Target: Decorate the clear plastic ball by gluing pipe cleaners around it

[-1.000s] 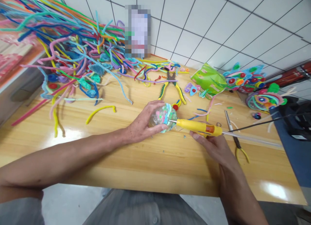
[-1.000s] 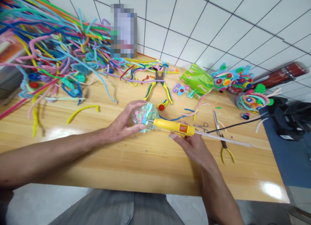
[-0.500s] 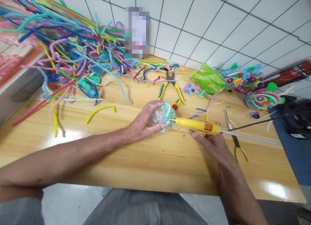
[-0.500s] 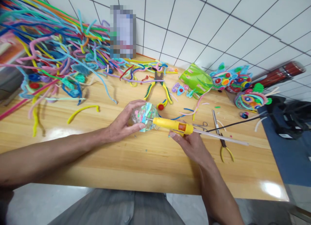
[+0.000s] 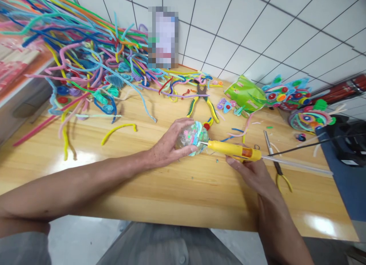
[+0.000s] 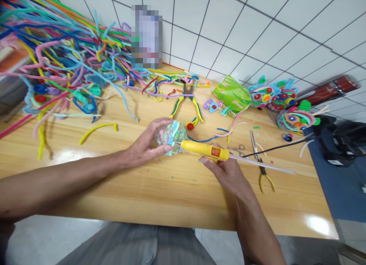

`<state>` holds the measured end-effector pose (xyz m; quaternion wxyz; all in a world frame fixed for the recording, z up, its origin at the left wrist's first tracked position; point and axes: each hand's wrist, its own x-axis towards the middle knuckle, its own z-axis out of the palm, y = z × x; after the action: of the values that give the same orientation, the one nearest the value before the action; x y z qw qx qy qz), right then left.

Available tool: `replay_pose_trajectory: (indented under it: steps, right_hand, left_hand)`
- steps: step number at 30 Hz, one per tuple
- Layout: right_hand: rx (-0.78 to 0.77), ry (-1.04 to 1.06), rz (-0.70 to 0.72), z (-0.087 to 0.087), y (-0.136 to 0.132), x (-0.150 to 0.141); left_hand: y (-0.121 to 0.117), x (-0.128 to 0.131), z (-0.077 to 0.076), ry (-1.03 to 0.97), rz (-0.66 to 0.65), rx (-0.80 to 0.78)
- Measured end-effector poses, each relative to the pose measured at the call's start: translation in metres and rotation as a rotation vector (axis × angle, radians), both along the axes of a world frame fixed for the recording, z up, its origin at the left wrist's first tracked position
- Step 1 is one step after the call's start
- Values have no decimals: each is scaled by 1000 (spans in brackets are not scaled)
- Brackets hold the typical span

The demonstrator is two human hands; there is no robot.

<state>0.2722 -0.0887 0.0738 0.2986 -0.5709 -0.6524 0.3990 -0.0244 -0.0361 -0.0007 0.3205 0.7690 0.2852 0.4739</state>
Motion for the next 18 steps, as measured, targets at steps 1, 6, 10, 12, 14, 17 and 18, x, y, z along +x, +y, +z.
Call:
replay_pose_trajectory:
  steps: [1, 6, 10, 12, 14, 17, 18]
  right_hand:
    - [4, -3, 5, 0, 0, 0]
    - [29, -18, 25, 1, 0, 0]
    - [31, 13, 12, -1, 0, 0]
    - [35, 17, 18, -2, 0, 1]
    - [46, 15, 27, -3, 0, 2]
    - [59, 0, 44, -5, 0, 3]
    - [63, -3, 48, -5, 0, 3]
  left_hand:
    - [0, 0, 0, 2, -2, 4]
    - [0, -1, 1, 31, -2, 0]
    - [-1, -1, 0, 30, 4, -5]
    - [-1, 0, 0, 24, 6, 2]
    - [0, 0, 0, 21, 4, 9]
    - [0, 0, 1, 28, 5, 7]
    - [0, 0, 1, 33, 7, 4]
